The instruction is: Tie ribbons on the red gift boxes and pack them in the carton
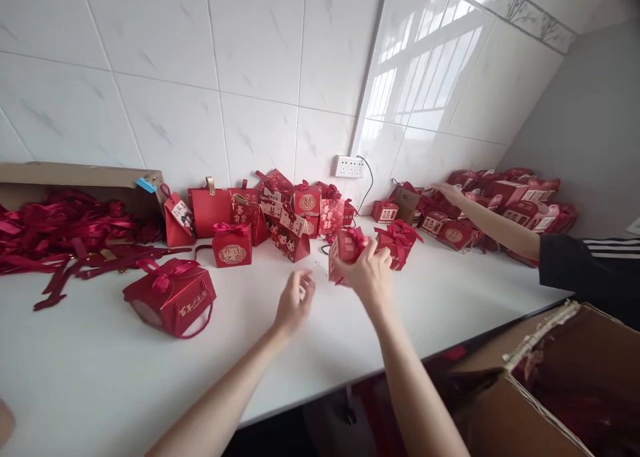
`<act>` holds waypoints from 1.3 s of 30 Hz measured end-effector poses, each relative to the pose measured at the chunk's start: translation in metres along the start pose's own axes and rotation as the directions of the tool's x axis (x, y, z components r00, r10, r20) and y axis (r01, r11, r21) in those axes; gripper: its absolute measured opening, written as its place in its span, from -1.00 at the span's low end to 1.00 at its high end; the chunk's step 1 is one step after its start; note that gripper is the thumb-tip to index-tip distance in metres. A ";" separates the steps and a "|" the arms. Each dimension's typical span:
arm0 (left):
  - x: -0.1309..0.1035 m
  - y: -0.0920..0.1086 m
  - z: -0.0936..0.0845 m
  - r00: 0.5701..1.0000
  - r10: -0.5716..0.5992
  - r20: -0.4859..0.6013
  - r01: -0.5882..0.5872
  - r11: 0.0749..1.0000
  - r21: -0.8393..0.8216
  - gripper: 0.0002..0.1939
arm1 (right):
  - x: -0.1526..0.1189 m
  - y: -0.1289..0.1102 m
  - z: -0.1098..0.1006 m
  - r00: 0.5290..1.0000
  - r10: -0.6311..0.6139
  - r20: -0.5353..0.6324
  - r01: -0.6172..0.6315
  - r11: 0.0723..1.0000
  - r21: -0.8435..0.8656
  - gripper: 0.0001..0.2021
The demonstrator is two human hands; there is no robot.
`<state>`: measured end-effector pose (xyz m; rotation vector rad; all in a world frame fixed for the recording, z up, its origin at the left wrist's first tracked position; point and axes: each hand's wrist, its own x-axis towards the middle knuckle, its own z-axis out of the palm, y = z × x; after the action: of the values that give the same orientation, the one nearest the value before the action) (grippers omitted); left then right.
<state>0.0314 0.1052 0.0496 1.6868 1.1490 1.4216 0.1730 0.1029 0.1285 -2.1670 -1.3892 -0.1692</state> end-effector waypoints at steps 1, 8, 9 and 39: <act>0.002 0.001 -0.002 0.997 -0.058 -0.058 0.055 0.998 -0.044 -0.69 | -0.028 0.001 -0.004 0.999 -0.037 0.013 0.037 0.999 0.016 -0.05; -0.011 0.012 -0.038 0.986 -0.167 -0.024 0.161 0.971 -0.178 -0.60 | -0.140 0.024 -0.041 0.928 -0.285 0.242 0.168 0.895 0.413 -0.10; -0.020 0.015 -0.046 0.986 -0.156 -0.056 0.142 0.971 -0.191 -0.60 | -0.137 0.031 -0.046 0.914 -0.327 0.239 0.182 0.859 0.478 -0.14; -0.091 0.076 -0.077 0.971 -0.238 -0.010 0.228 0.918 0.326 -0.58 | -0.107 0.035 -0.019 0.710 -0.495 0.500 -0.214 0.525 0.824 -0.57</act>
<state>-0.0306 -0.0133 0.0952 1.7096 1.5790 1.0991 0.1585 -0.0032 0.0891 -1.2164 -1.5457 1.1896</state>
